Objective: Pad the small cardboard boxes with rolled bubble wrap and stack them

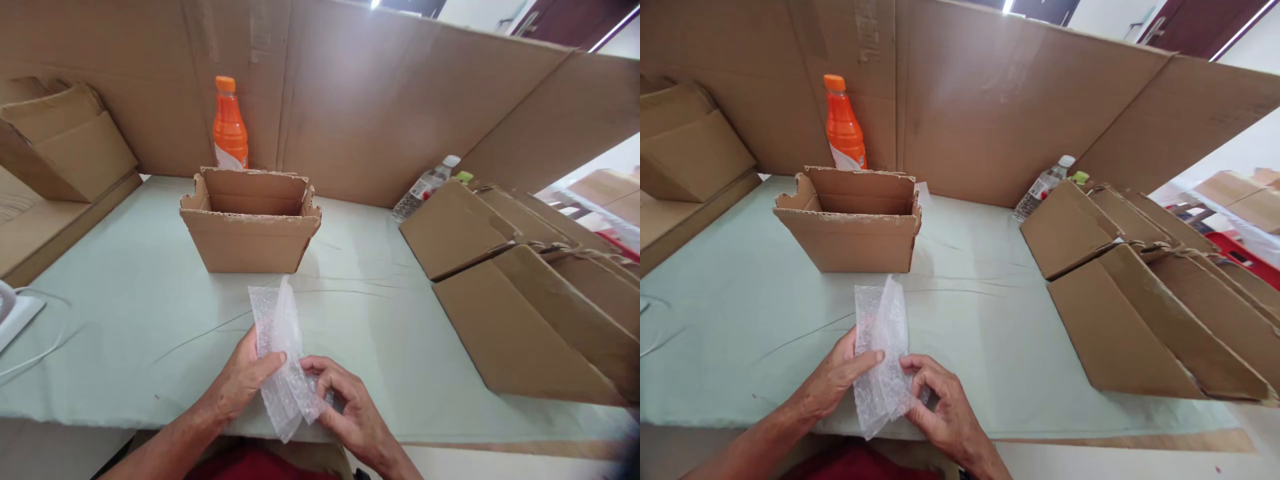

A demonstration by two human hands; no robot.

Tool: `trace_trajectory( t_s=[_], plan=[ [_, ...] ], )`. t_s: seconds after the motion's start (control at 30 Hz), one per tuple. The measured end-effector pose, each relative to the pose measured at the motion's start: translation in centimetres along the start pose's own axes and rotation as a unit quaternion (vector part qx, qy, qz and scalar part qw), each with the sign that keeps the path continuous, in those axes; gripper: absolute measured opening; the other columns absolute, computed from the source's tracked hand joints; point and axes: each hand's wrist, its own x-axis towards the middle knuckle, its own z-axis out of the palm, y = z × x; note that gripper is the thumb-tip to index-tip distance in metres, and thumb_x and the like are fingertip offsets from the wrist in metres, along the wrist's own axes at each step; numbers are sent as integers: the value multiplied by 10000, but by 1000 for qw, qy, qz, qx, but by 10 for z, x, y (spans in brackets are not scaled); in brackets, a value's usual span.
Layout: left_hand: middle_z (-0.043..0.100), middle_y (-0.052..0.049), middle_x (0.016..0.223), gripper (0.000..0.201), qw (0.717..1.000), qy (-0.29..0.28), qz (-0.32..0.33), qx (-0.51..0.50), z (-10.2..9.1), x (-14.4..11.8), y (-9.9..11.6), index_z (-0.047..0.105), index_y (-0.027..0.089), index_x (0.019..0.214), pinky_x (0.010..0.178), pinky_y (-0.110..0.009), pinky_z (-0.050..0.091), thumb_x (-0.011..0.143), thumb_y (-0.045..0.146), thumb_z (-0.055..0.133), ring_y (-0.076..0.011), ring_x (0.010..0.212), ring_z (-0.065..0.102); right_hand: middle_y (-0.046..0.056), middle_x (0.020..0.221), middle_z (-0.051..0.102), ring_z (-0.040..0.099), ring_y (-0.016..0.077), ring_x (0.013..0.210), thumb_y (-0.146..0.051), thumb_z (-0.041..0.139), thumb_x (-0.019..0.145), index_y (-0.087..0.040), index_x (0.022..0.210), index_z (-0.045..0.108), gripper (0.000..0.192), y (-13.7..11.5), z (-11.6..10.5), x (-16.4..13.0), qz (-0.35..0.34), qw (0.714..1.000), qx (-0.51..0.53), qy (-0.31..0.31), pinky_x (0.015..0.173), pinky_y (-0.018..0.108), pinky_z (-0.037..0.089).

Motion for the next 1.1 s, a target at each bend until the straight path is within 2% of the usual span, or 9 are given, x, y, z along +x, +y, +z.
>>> trace_trajectory(
  t_s=[0.23,0.33,0.43,0.53,0.63,0.7,0.83,0.9,1.1],
  plan=[
    [745,-70,1013,608,993,92,19,-75,-14,-22,3,630,173,1164,766,-294,512,693,492,846,-206,858,674,101,1087,754,714,237,993,-446,691,874,-204,687,640,309,19,-9,-10,103,962,85,239,786,269,557],
    [754,-49,887,461,991,122,-14,-54,-20,-46,-7,701,170,982,763,-296,517,697,504,840,-198,801,674,96,1034,761,713,242,942,-470,681,861,-198,706,654,314,10,-31,11,110,971,52,206,784,288,551],
    [753,-43,799,408,993,90,-73,15,-22,-69,-26,732,173,917,798,-340,523,736,534,792,-212,752,684,70,864,753,699,224,809,-424,637,845,-195,741,672,254,3,-54,44,106,984,-50,136,729,304,543],
    [768,-53,811,441,990,77,-112,45,-21,-83,-40,743,180,928,808,-374,533,738,578,765,-224,723,697,50,815,737,655,202,675,-373,610,813,-194,898,704,219,5,-69,64,98,966,-185,151,661,328,532],
    [786,-90,868,520,986,75,-150,16,-19,-86,-41,751,163,945,815,-387,538,729,636,747,-237,752,711,89,1044,746,693,234,866,-340,590,865,-206,1079,680,268,5,-70,58,31,942,-248,224,767,373,560],
    [790,-115,859,536,983,68,-171,10,-20,-86,-39,757,143,909,820,-382,530,737,650,736,-233,737,709,102,1184,719,671,249,1073,-298,571,920,-224,1123,668,237,0,-60,45,-42,942,-252,218,894,407,550],
    [786,-131,851,512,982,38,-184,-7,-24,-86,-34,763,126,874,802,-366,523,804,629,695,-218,721,698,82,1243,713,636,266,1173,-214,577,929,-266,1157,707,267,-9,-30,29,-117,955,-273,-17,991,480,505],
    [786,-150,918,514,981,11,-194,-17,-25,-86,-31,767,121,860,808,-369,526,836,624,663,-221,758,700,68,1224,725,643,267,1155,-196,564,929,-273,1143,725,279,-10,-24,29,-101,956,-266,-77,991,496,497],
    [762,-179,1056,467,987,-28,-140,-76,-18,-52,3,729,134,980,797,-394,544,844,576,670,-262,881,711,43,1169,745,667,240,1128,-307,526,981,-282,1123,732,251,-6,-43,24,-17,988,-139,63,995,413,516]
  ],
)
